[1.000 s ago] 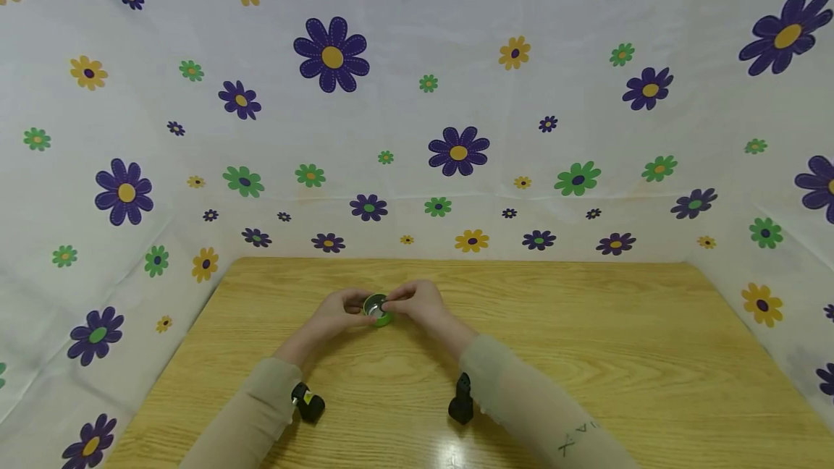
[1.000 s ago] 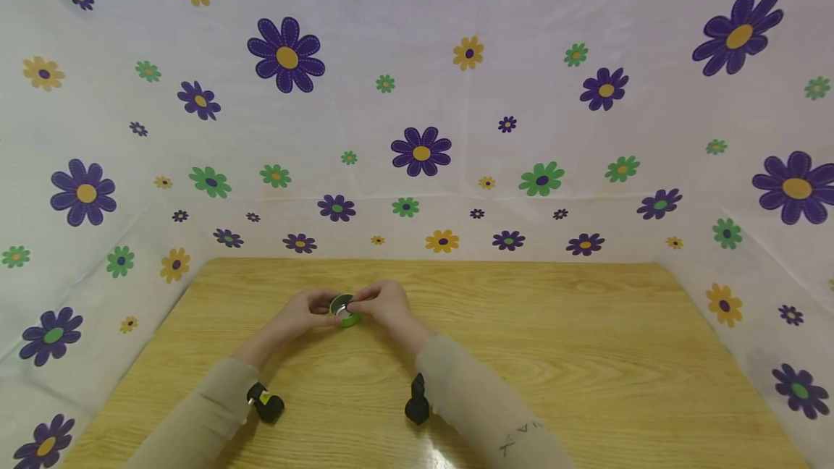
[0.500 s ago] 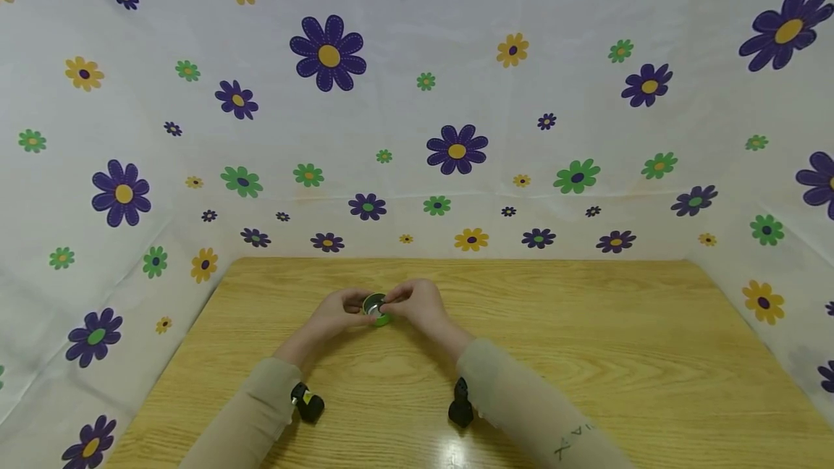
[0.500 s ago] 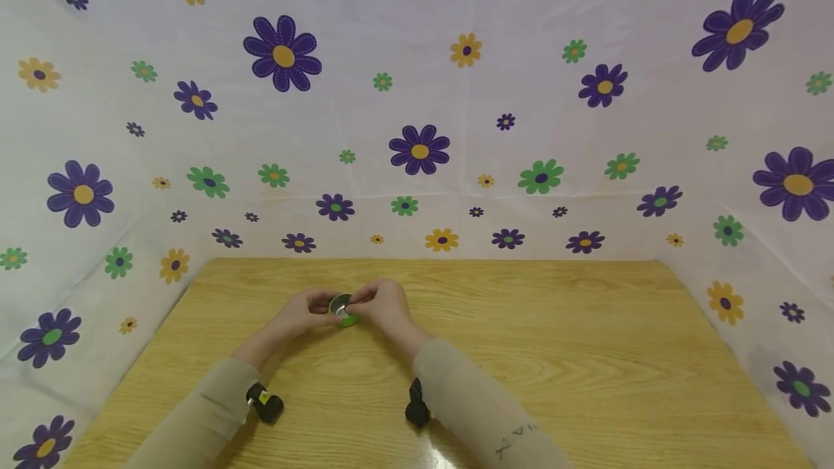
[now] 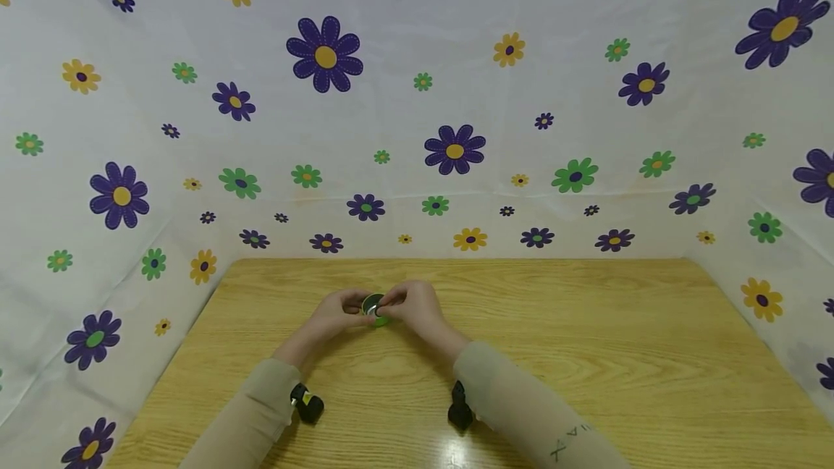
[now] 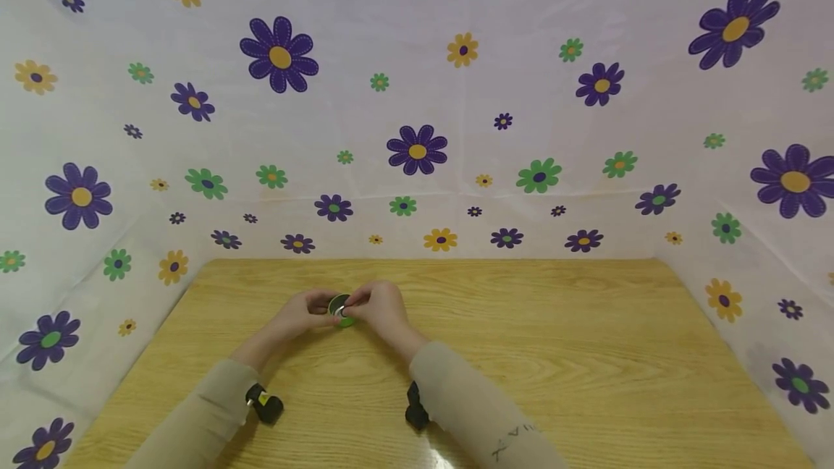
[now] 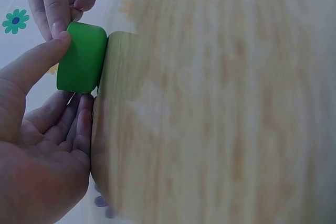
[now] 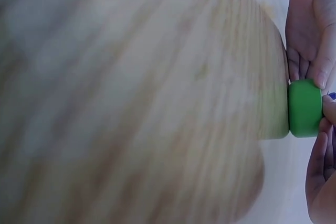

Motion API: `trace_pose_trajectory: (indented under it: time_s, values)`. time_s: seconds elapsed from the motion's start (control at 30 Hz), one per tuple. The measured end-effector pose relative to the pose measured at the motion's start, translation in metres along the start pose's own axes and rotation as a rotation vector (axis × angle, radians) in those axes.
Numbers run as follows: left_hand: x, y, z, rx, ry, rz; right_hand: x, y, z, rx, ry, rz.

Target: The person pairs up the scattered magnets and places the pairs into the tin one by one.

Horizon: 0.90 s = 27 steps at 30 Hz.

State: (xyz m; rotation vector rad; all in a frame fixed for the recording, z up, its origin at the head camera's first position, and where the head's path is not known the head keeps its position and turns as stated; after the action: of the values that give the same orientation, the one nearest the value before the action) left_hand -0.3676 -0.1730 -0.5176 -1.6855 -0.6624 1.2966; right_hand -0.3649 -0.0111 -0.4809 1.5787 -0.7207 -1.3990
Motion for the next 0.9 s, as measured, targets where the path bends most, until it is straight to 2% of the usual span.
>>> trace_pose_trajectory:
  time_s: [0.37, 0.9]
  values:
    - [-0.0016, 0.0001, -0.0042, -0.021, -0.019, 0.004, 0.0029, 0.0086, -0.0033, -0.015, -0.013, -0.111]
    - [-0.0009, -0.0012, -0.0012, -0.008, -0.003, 0.008, -0.0010, 0.0084, -0.0039, -0.030, -0.019, -0.076]
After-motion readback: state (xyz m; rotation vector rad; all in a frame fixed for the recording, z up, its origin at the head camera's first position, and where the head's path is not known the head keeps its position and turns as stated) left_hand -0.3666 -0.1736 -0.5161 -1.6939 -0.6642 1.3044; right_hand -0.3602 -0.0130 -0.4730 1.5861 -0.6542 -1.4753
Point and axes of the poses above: each hand's wrist, its own z-axis towards the middle knuckle, its own x-axis out of the palm, y = z × x, the point moved 9 cm from there along z, towards the middle knuckle, and after that the axes turned 4 degrees about x, right-handed, at the moved point
